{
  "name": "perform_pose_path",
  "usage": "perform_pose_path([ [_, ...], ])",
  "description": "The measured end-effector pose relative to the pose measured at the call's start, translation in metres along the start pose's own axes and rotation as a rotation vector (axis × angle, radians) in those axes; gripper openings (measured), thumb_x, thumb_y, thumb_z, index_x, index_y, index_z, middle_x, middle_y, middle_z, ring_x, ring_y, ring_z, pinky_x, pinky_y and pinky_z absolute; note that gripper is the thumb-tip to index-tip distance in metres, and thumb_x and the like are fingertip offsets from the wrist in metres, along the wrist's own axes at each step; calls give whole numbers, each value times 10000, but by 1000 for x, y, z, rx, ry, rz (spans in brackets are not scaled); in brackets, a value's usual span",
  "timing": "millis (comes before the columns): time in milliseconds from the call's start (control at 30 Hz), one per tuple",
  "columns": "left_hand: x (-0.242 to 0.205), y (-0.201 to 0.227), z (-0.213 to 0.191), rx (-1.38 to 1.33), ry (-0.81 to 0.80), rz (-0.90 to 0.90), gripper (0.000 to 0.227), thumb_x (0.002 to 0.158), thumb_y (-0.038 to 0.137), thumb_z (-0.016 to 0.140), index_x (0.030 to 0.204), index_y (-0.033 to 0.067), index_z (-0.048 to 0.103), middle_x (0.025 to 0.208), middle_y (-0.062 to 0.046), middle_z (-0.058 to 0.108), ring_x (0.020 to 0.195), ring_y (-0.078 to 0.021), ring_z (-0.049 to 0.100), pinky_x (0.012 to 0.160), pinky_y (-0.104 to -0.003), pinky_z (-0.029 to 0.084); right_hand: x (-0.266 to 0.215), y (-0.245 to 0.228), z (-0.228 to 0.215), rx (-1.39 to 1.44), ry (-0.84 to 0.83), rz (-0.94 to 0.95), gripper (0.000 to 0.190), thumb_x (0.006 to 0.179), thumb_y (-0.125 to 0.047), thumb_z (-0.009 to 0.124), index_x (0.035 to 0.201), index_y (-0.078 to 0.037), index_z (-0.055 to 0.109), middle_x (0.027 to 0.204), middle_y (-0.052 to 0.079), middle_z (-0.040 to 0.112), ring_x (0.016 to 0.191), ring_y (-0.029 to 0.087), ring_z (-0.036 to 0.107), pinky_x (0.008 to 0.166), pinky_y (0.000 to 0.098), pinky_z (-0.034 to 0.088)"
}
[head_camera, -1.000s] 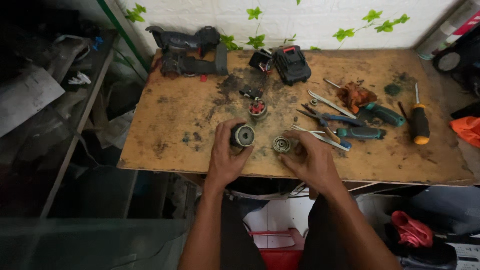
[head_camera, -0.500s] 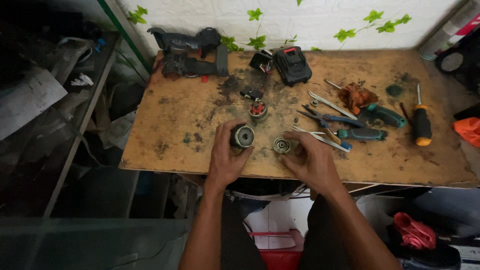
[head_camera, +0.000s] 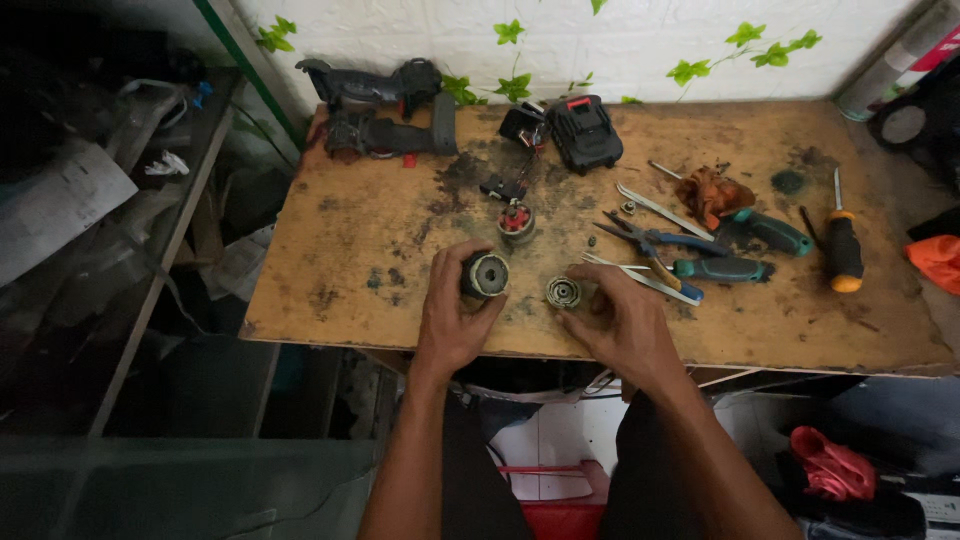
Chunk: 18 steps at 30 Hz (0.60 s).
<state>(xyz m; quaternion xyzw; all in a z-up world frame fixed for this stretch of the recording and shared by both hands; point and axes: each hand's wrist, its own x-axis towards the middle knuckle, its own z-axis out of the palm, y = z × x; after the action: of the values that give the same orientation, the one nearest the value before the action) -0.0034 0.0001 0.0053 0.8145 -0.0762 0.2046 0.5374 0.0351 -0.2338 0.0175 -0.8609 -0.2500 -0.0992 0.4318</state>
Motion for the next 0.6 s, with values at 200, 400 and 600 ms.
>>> perform_pose_path([
  [200, 1, 6, 1, -20, -9, -14, 555, 938, -6, 713, 1435, 127, 505, 1277, -158, 528, 1329, -493, 496, 1132, -709, 373, -1, -5, 1, 87, 126, -30, 481, 702, -97, 890, 1158, -168, 757, 830, 92, 738, 719, 339, 712, 720, 429, 568],
  [400, 3, -8, 9, 333, -24, 26, 541, 912, 54, 731, 1409, 122, 527, 1156, -132, 469, 1160, -404, 503, 1097, -668, 347, 4, -1, -28, 134, 376, -98, 221, 934, 33, 761, 1113, -96, 750, 717, 79, 675, 615, 249, 657, 638, 365, 564],
  [600, 6, -6, 18, 608, -4, -20, 667, 813, 124, 839, 1405, 118, 532, 1122, -130, 463, 1152, -403, 487, 1096, -703, 318, 58, 64, -54, -265, 185, -100, 184, 910, -25, 753, 1072, -111, 769, 765, 159, 642, 779, 440, 665, 738, 540, 551],
])
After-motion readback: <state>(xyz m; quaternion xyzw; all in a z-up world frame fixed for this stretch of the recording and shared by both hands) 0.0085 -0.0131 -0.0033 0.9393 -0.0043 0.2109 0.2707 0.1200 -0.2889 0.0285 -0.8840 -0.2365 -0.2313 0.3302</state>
